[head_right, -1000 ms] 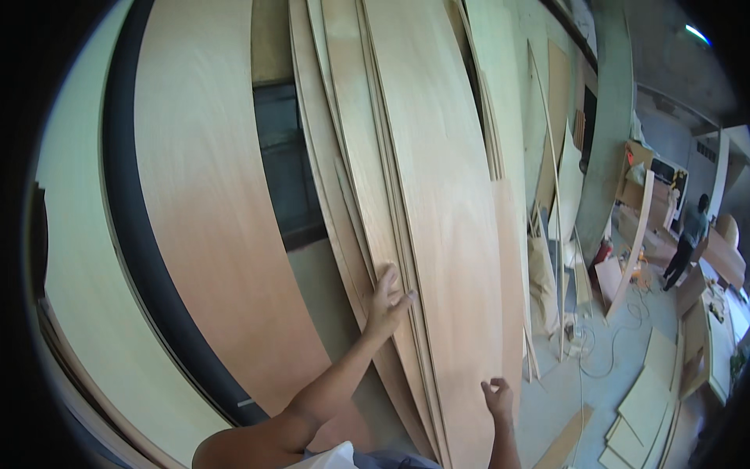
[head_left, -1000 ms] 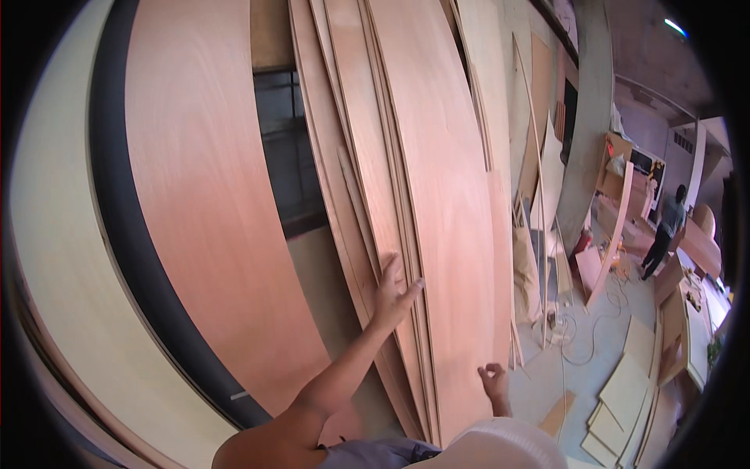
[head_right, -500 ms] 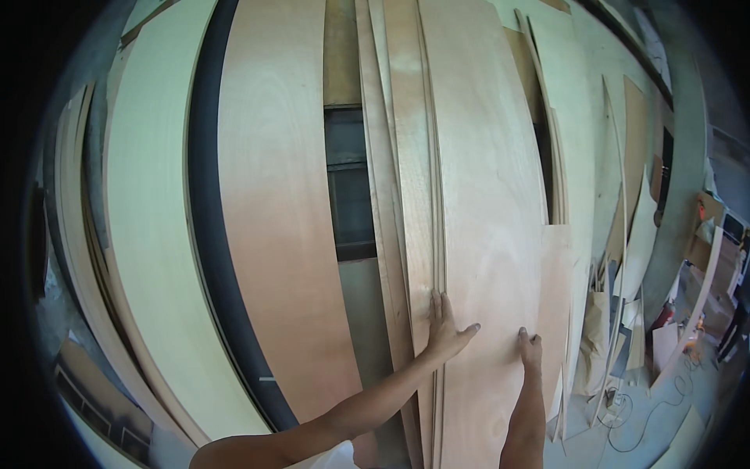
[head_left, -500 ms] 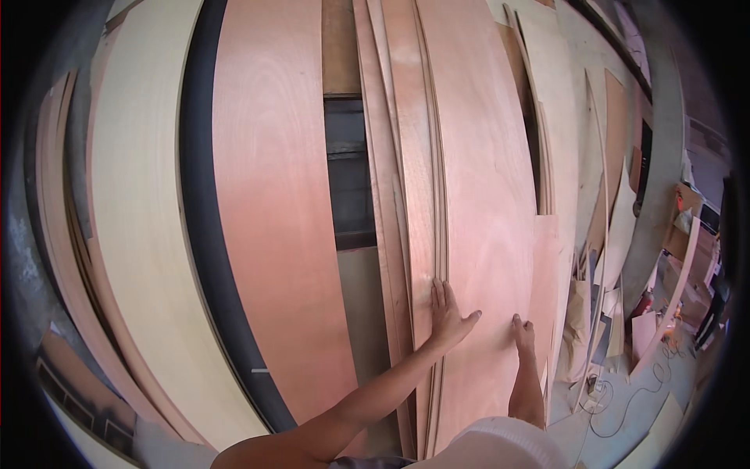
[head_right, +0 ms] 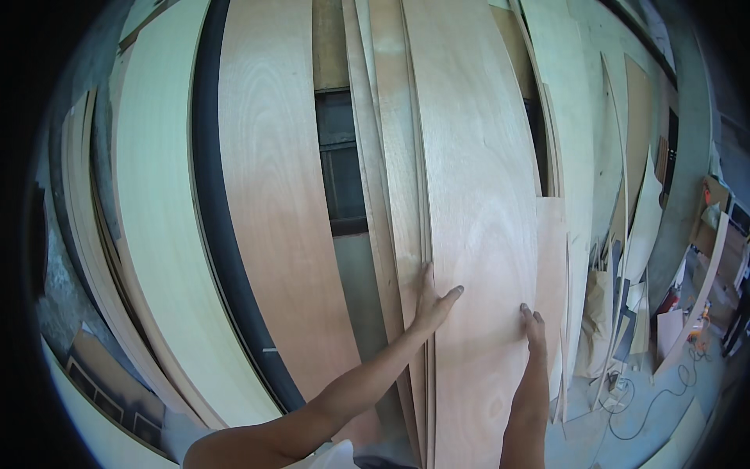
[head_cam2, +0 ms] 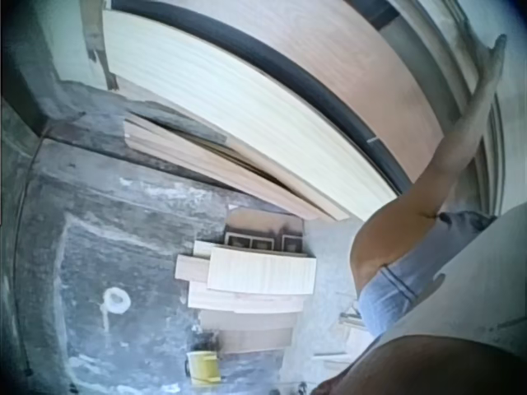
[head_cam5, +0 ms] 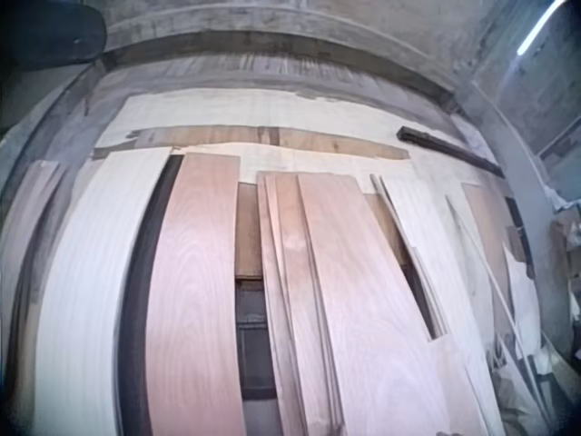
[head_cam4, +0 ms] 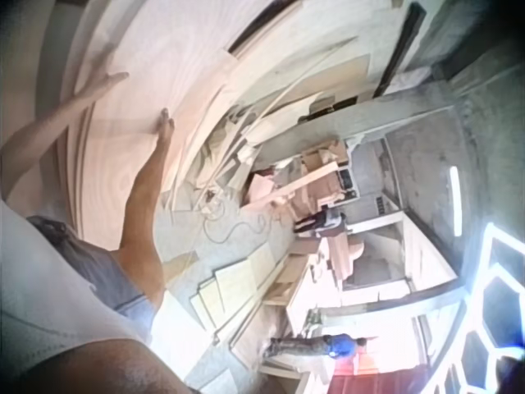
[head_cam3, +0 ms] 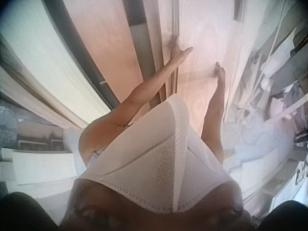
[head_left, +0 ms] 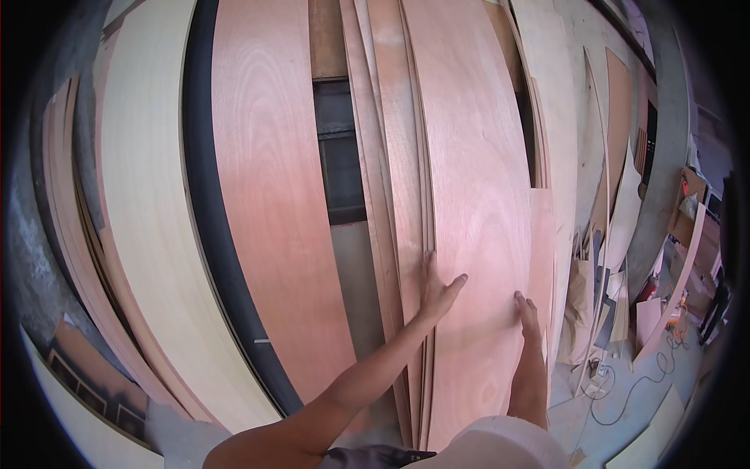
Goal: The person organizes wooden materials by picking up and moving plywood sheets, panels, and thin wood strips one by one by hand to lean them against walls and stacks.
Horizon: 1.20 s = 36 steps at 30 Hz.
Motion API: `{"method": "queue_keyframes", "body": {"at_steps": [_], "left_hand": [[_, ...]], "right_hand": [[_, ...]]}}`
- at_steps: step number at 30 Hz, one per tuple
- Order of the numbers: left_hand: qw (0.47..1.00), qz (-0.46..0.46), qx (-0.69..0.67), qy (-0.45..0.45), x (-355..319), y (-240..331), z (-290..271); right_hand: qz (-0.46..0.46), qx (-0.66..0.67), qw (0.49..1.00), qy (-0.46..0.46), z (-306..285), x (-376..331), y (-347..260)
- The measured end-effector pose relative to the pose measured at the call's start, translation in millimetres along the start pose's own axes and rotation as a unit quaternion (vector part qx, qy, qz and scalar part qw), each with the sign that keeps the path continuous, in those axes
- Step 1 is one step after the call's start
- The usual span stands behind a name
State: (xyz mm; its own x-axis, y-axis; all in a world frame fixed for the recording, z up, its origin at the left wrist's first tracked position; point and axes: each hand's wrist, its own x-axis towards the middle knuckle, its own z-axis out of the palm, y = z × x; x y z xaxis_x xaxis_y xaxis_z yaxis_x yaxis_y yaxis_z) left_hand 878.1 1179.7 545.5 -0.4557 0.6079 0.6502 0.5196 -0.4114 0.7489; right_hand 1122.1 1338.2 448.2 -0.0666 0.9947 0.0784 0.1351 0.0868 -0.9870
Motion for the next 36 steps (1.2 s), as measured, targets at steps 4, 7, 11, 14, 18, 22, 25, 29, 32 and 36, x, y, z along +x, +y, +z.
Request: {"method": "queue_keyframes", "body": {"at_steps": [4,7,11,14,18,22,25,29,32,36], "left_hand": [[0.999,0.012,0.018,0.034,-8,11,0],[0.993,0.025,-0.100,0.048,-12,12,-1],[0.992,-0.080,-0.081,0.058,-9,41,-28],[0.986,-0.164,-0.042,0.007,8,7,-42],[0.981,-0.129,-0.137,0.036,-14,47,-34],[0.972,-0.032,-0.215,0.086,-39,88,-49],[0.967,-0.105,-0.230,0.031,-63,91,-62],[0.981,-0.076,-0.172,0.046,-84,103,-72],[0.966,-0.037,-0.254,0.039,-104,117,-78],[0.956,-0.106,-0.274,-0.020,-116,134,-115]], "right_hand": [[-0.005,-0.042,0.999,0.010,-9,5,6],[0.000,-0.042,0.999,-0.017,-21,-17,-15],[-0.052,-0.032,0.998,0.030,-37,-39,-15],[-0.065,-0.028,0.997,0.015,-43,-59,-31],[-0.059,-0.020,0.998,-0.028,-58,-85,-53],[-0.084,0.065,0.991,-0.087,-94,-92,-27],[-0.089,0.125,0.982,-0.111,-144,-109,-2],[-0.095,0.119,0.981,-0.117,-159,-155,-20],[-0.108,0.179,0.966,-0.151,-167,-168,-17],[-0.170,0.119,0.975,-0.078,-129,-214,-43]]}}
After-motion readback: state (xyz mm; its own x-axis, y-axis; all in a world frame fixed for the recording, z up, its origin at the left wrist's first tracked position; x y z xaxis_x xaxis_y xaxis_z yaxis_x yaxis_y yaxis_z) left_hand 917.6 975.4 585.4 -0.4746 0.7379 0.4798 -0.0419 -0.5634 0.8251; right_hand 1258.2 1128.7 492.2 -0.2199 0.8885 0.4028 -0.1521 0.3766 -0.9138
